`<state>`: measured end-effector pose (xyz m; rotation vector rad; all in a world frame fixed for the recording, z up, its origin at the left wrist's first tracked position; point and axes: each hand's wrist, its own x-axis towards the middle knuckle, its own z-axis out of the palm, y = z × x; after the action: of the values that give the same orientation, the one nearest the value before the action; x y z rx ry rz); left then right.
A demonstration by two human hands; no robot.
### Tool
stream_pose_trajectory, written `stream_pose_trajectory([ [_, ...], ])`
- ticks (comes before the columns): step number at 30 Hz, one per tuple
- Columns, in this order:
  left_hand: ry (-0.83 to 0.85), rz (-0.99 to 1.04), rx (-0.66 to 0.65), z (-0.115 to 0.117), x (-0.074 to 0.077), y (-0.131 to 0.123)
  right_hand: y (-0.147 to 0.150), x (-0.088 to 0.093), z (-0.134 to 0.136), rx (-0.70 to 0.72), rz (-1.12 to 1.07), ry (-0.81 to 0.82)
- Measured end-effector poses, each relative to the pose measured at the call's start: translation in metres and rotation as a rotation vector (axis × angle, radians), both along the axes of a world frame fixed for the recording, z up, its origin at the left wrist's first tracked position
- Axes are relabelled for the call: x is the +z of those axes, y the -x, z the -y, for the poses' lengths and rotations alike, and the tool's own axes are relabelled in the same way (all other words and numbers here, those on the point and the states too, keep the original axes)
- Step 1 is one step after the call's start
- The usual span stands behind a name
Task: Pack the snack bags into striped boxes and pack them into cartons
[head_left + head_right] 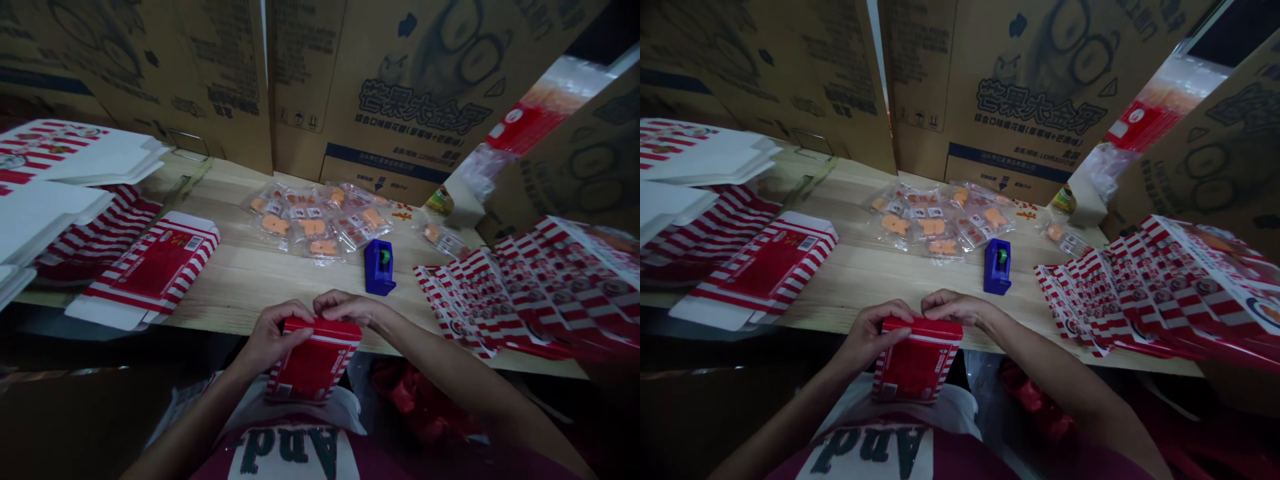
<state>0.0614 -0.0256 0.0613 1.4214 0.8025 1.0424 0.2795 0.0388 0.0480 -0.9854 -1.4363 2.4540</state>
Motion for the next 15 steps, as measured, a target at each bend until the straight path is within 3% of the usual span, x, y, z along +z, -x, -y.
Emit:
stream_pose_trajectory([
  [4,-0.459,-0.151,0.243,0.008,0.050,0.008,-0.021,0.038,-0.008,-0.196,0.125,-0.327],
  [6,-0.772,-0.204,0.247,0.014,0.059,0.000,-0.031,0.047,-0.007,-0.254,0.195,-0.361],
  [8,-1.026,-0.303,0.155,0.019,0.051,-0.014,-0.035,0.041,-0.002,-0.286,0.154,-0.263],
  [10,-1.110,-0.443,0.009,0.018,0.030,-0.027,-0.033,0.023,0.005,-0.317,0.100,-0.125],
  [13,-0.989,-0.558,-0.167,0.009,-0.002,-0.018,-0.029,-0.008,0.012,-0.362,0.056,-0.026],
  [15,-0.848,-0.623,-0.073,-0.003,-0.013,0.015,-0.033,-0.014,0.013,-0.400,0.061,-0.074],
])
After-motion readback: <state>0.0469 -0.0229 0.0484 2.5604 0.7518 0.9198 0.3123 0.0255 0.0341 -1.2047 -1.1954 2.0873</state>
